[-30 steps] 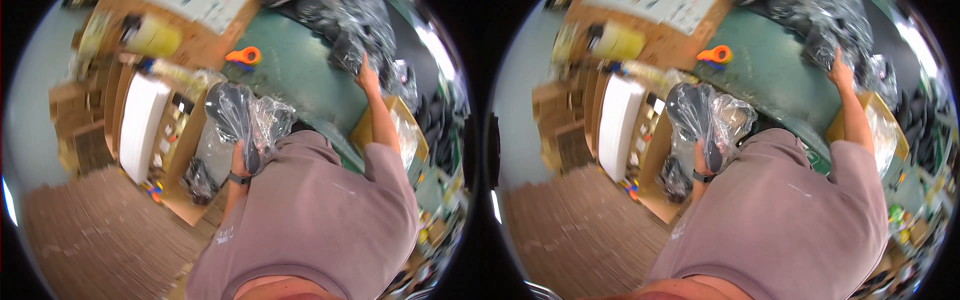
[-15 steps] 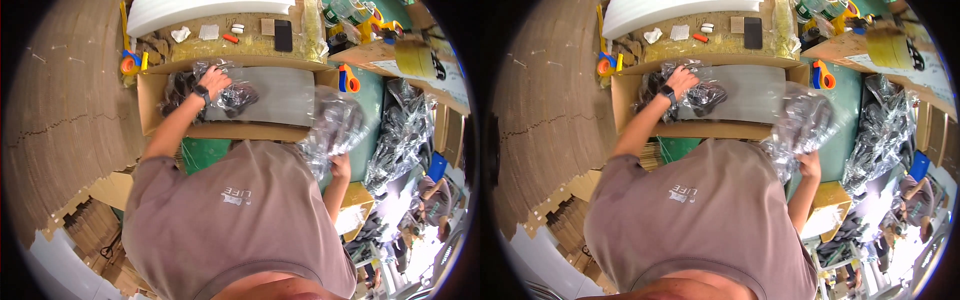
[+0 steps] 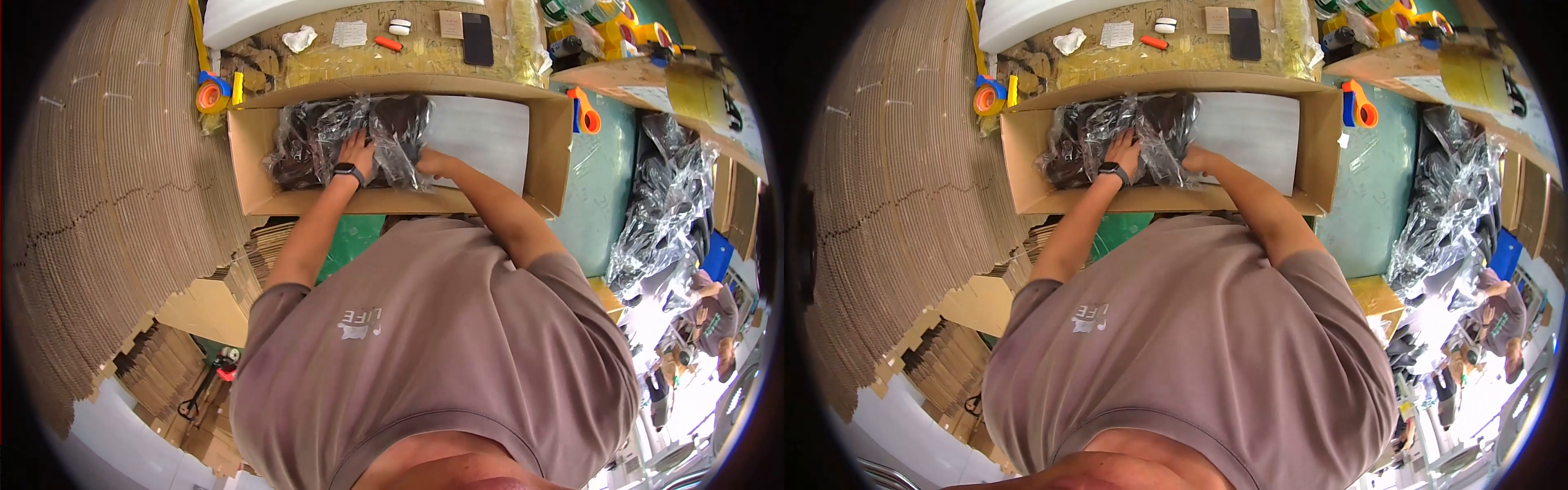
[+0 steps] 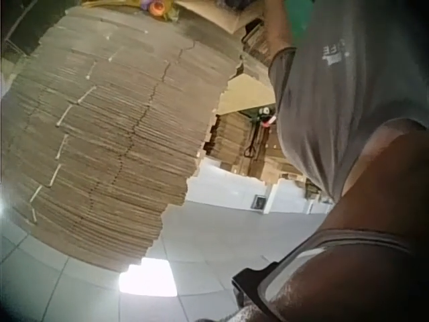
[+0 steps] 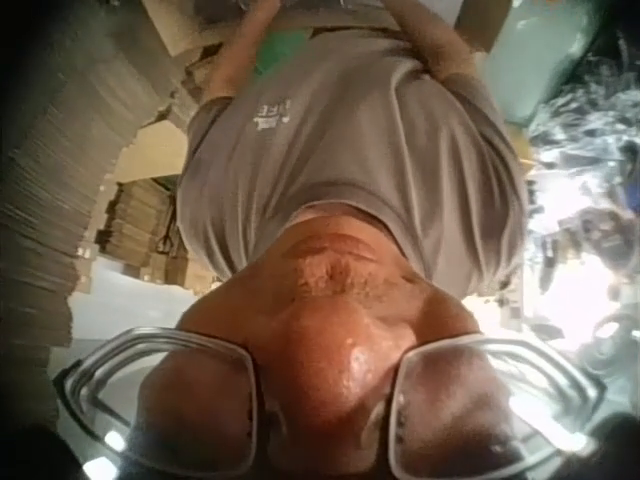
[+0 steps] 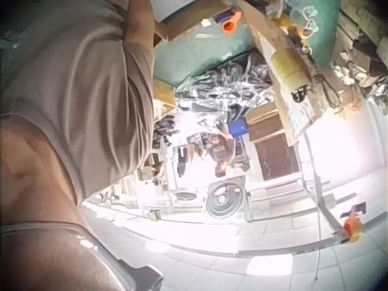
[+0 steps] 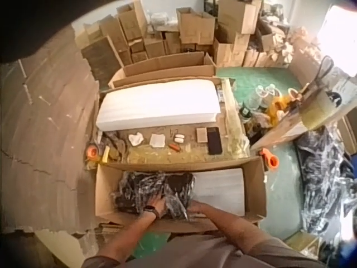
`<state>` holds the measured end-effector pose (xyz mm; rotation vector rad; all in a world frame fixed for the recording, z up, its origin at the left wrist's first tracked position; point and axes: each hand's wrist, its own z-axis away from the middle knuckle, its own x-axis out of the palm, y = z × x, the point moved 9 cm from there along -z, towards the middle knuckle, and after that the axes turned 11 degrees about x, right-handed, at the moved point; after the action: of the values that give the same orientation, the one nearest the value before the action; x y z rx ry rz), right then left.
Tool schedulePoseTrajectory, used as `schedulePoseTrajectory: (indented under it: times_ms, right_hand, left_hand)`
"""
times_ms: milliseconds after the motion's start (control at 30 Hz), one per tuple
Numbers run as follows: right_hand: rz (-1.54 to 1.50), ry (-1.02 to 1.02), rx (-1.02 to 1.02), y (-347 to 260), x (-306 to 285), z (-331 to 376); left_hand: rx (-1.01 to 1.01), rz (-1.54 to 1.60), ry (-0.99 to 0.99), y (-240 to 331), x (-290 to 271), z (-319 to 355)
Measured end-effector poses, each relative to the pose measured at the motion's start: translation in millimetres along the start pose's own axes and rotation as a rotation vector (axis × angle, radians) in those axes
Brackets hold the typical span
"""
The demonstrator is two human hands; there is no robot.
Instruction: Packing black bicycle saddles into cardboard boxes, sealing the boxes with tape, and applying labels.
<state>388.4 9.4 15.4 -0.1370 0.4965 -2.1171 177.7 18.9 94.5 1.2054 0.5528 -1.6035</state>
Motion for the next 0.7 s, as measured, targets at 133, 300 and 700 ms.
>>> schedulePoseTrajectory:
  times_ms: [133,300,700]
  right_hand:
    - [0.362,-0.096,-0.439,-79,12,88]
    - [0.317,0.037,-0.571,17,-36,152]
    - [-0.681,1.677,0.348,680,-383,543]
  left_hand:
    - [-0.156,0.319,0.107,-10,7,56]
    - [0.001,0.415,0.214,97,-55,42]
    - [0.693,0.406,-0.045,536,-199,-75]
